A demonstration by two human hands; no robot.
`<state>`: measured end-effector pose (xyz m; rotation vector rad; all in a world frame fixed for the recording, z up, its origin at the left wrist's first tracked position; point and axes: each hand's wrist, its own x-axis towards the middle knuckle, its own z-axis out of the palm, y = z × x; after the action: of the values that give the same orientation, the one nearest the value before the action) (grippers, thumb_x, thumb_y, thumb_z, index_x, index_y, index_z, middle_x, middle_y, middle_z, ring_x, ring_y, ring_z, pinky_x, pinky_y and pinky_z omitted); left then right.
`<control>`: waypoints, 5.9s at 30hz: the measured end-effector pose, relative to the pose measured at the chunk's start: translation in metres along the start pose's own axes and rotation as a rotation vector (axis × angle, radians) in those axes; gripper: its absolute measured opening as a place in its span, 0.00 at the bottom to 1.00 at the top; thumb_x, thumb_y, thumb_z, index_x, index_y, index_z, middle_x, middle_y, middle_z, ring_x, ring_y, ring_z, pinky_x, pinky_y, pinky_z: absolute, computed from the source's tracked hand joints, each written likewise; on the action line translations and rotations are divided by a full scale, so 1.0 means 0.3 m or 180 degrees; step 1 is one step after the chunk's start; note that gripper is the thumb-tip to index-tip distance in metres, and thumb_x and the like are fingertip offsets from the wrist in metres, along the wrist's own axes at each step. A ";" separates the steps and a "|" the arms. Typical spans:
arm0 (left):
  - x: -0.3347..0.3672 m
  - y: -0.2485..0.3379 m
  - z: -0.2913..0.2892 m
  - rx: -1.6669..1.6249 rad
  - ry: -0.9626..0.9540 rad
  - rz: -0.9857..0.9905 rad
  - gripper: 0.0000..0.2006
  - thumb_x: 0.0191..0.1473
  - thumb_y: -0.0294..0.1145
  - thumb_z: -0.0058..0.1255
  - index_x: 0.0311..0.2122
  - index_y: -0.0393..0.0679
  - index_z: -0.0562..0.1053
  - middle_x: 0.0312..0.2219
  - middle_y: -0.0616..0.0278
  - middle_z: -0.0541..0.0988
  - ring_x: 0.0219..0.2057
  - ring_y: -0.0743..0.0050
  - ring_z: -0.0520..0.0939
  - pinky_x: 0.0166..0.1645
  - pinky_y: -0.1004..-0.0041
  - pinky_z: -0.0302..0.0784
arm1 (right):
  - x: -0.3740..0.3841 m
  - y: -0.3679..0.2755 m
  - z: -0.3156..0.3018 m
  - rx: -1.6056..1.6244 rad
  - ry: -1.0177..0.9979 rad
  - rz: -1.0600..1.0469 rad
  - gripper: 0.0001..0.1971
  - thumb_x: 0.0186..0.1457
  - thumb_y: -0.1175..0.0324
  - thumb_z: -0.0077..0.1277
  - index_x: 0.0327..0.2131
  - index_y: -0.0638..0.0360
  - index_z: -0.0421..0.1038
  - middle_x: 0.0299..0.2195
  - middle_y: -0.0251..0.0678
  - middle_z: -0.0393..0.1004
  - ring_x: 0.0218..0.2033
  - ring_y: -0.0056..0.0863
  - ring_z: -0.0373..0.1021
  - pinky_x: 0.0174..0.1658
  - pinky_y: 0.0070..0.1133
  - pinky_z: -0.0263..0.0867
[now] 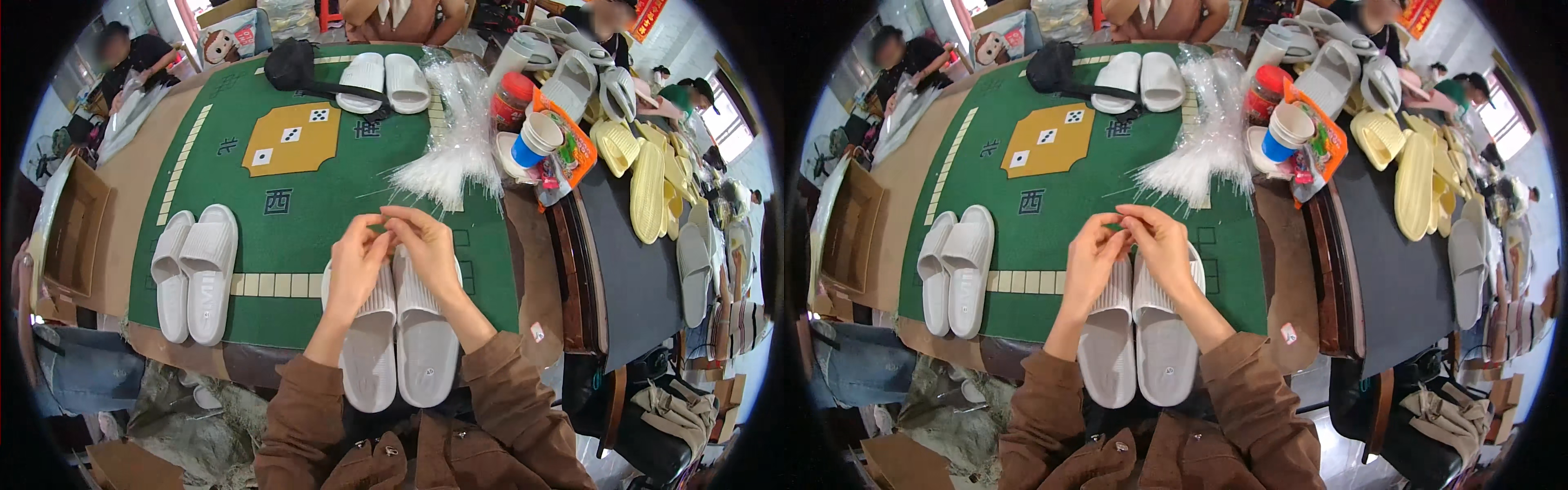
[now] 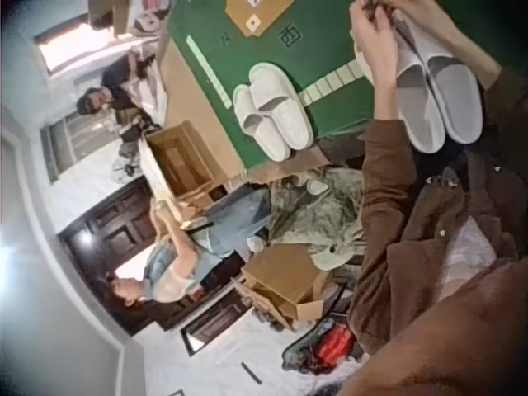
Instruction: The person bundles pairs of plastic slide sandals using white twist ties. They pick up pairs of white, pink, and yellow slippers from a green table, align them, and secure them with ties. The person then places the bundled pairs onto a pile on the right side of the table.
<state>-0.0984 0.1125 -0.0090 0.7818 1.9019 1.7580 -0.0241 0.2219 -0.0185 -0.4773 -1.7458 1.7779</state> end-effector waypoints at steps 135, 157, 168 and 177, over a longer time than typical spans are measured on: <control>-0.035 -0.090 -0.016 0.0395 0.0604 0.0484 0.04 0.56 0.22 0.49 0.34 0.34 0.74 0.28 0.63 0.76 0.29 0.79 0.74 0.36 0.77 0.70 | 0.003 0.015 -0.008 -0.0640 -0.0340 -0.0273 0.06 0.48 0.75 0.55 0.30 0.68 0.73 0.27 0.41 0.74 0.27 0.28 0.74 0.30 0.24 0.69; -0.386 0.119 -0.125 0.2199 -0.0520 0.0857 0.20 0.56 0.20 0.38 0.55 0.36 0.68 0.55 0.43 0.66 0.58 0.45 0.65 0.62 0.58 0.58 | -0.388 -0.417 -1.528 -0.3286 0.3816 -0.0626 0.18 0.52 0.70 0.53 0.47 0.60 0.72 0.46 0.45 0.70 0.51 0.37 0.65 0.55 0.30 0.59; -0.602 -0.001 -0.003 0.3711 -0.0840 0.1033 0.25 0.60 0.40 0.50 0.61 0.49 0.65 0.63 0.36 0.52 0.62 0.30 0.56 0.62 0.42 0.56 | -0.497 -0.508 -2.050 -0.3132 0.4326 0.0046 0.26 0.49 0.74 0.44 0.55 0.53 0.64 0.49 0.50 0.71 0.53 0.44 0.65 0.58 0.34 0.57; -0.568 -0.064 0.049 0.4048 -0.0670 0.0912 0.23 0.62 0.38 0.44 0.62 0.51 0.64 0.60 0.37 0.58 0.61 0.29 0.56 0.64 0.42 0.51 | -0.489 -0.464 -2.005 -0.3494 0.3755 0.0696 0.18 0.55 0.65 0.52 0.49 0.55 0.75 0.41 0.33 0.75 0.41 0.21 0.67 0.47 0.16 0.60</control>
<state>0.0364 0.0099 -0.0398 1.5967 2.7187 0.3070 0.4894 0.5876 0.0532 -1.7379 -1.5326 0.1826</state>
